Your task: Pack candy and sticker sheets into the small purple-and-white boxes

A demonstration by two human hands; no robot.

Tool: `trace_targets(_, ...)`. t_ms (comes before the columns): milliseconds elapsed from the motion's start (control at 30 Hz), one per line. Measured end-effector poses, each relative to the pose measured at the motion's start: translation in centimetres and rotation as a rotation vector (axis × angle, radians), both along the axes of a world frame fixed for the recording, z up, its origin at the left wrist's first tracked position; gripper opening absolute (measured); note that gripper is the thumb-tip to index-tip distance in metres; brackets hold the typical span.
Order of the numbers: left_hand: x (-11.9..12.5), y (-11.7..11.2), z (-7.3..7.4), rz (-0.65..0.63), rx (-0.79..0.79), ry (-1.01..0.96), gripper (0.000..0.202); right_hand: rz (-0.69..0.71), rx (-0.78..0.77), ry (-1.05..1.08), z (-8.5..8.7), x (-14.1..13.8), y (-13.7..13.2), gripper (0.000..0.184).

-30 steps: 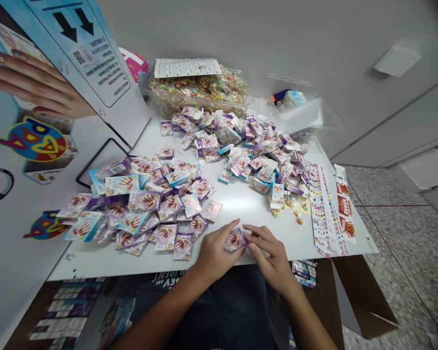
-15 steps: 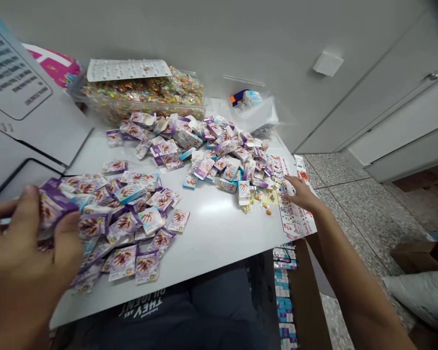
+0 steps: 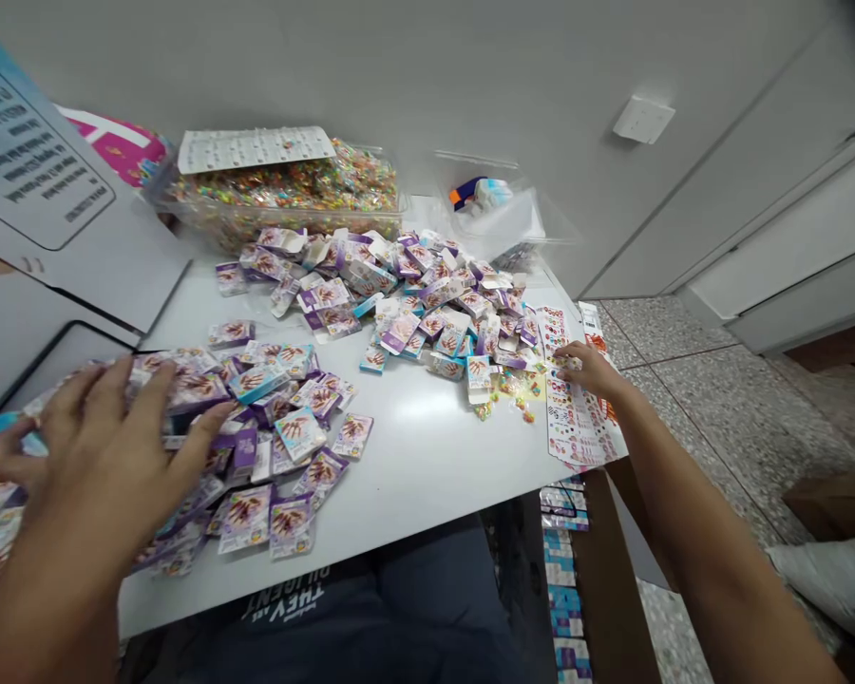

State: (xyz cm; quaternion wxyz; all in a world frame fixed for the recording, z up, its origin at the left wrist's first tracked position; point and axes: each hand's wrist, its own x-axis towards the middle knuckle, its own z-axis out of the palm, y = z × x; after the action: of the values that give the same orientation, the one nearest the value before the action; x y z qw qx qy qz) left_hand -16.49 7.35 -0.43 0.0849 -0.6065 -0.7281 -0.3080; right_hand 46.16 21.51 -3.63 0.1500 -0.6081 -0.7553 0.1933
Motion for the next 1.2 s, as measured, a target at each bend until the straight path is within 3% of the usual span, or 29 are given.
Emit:
trace_targets(133,2.7,-1.4,1.5,-0.044,0.143,0.015,0.063,0.001,0.027,-0.014,-0.1,-0.1,-0.5,0.035)
trace_targets(267,5.5,-3.3,2.4,-0.145,0.12,-0.023,0.054,-0.042,0.076,-0.023,-0.3,-0.7,-1.5,0.039)
trace_targets(433,10.4,-6.4,0.5,-0.272,0.07,-0.063,0.045,-0.141,0.198,-0.02,-0.1,-2.0,-2.0,0.016)
trace_targets(500,13.1,-7.8,-0.7,-0.392,0.023,-0.091,0.043,-0.202,0.286,-0.011,0.7,-2.5,-2.3,0.011)
trace_targets(600,16.9,-9.5,-2.0,-0.553,-0.025,-0.146,0.043,-0.344,0.502,-0.003,2.9,-4.0,-4.5,0.014)
trace_targets(700,19.7,-9.9,-2.4,-0.634,-0.029,-0.278,0.048,-0.416,0.722,0.03,6.0,-8.3,-9.7,0.013)
trace_targets(767,20.8,-9.5,-2.3,-0.647,0.007,-0.371,0.061,-0.296,0.787,0.135,8.0,-12.8,-14.3,0.008)
trace_targets(833,21.5,-8.9,-2.0,-0.704,0.034,-0.438,0.072,-0.051,0.659,0.238,9.3,-17.6,-18.6,0.02)
trace_targets(900,21.9,-8.4,-1.7,-0.83,-0.02,-0.548,0.058,0.26,0.46,0.33,9.8,-21.3,-21.6,0.034)
trace_targets(933,22.0,-8.2,-1.5,-0.868,-0.091,-0.656,0.043,0.316,0.441,0.372,9.8,-22.5,-22.5,0.04)
trace_targets(1000,22.2,-8.2,-1.0,-0.822,-0.281,-0.953,0.027,0.368,0.541,0.384,9.0,-23.6,-23.3,0.049)
trace_targets(1100,22.3,-8.4,-0.4,-0.636,-0.487,-1.411,0.041,0.43,0.713,0.241,7.2,-23.5,-23.4,0.052)
trace_targets(1200,22.3,-8.1,-0.4,-0.557,-0.54,-1.762,0.053,0.508,0.627,0.152,5.4,-23.5,-23.8,0.051)
